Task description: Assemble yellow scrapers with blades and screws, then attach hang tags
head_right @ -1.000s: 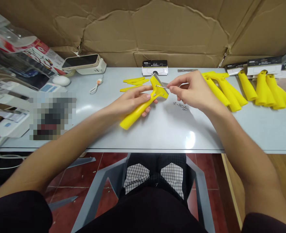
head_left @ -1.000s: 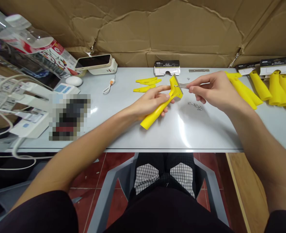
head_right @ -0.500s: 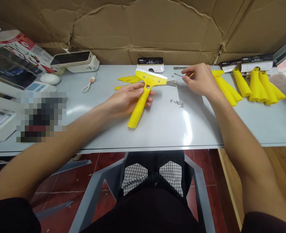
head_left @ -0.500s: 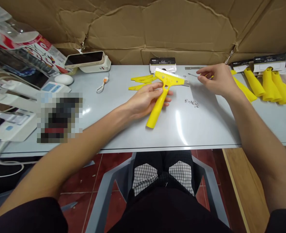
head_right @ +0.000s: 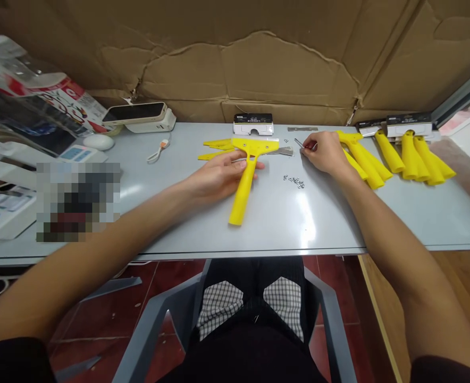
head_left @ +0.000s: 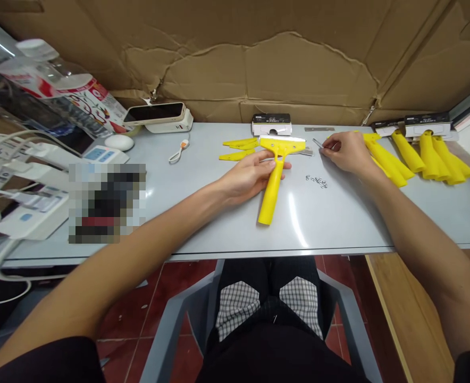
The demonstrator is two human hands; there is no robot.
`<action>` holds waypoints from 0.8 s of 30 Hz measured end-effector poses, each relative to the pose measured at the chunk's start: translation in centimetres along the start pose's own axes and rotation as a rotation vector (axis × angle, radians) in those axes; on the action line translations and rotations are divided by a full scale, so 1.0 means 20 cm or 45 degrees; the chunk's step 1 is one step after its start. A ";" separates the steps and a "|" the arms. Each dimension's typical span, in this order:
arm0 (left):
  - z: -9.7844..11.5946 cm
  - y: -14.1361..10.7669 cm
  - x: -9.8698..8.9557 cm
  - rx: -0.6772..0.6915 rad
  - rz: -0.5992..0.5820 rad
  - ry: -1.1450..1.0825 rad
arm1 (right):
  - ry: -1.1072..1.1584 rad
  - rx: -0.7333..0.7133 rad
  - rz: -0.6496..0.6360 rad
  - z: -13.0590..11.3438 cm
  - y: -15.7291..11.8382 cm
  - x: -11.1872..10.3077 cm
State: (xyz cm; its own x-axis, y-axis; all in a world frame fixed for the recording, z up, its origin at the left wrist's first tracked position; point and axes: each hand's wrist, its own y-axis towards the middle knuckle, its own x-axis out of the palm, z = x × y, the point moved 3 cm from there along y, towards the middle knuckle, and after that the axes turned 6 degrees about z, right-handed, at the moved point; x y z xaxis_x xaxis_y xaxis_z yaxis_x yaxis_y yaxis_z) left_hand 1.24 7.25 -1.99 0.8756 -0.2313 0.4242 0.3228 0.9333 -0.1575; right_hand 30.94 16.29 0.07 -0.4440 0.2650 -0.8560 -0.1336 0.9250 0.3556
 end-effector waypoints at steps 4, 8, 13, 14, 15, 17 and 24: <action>0.00 0.01 -0.01 -0.027 -0.045 -0.005 | -0.007 -0.026 -0.020 0.01 0.01 0.01; 0.00 0.01 -0.02 -0.040 -0.054 0.009 | -0.012 -0.028 -0.075 0.00 0.00 0.00; -0.01 0.00 -0.02 -0.045 -0.040 0.033 | -0.029 -0.097 -0.094 -0.01 0.00 -0.01; -0.01 0.00 -0.02 -0.045 -0.036 0.028 | -0.034 -0.109 -0.086 -0.01 -0.01 0.00; -0.01 0.00 -0.02 -0.046 -0.034 0.024 | -0.038 -0.120 -0.072 -0.01 -0.01 0.00; -0.01 0.00 -0.02 -0.051 -0.033 0.027 | -0.039 -0.146 -0.018 -0.01 -0.01 -0.01; -0.02 -0.02 0.00 0.031 -0.046 -0.016 | 0.239 -0.213 0.291 -0.23 -0.11 -0.09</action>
State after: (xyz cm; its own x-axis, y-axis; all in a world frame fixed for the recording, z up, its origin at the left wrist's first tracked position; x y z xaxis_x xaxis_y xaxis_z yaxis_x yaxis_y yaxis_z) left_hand 1.22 6.82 -2.38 0.8587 -0.2616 0.4407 0.3452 0.9308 -0.1200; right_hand 27.92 12.44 2.53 -0.6323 0.3912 -0.6686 -0.1486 0.7858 0.6003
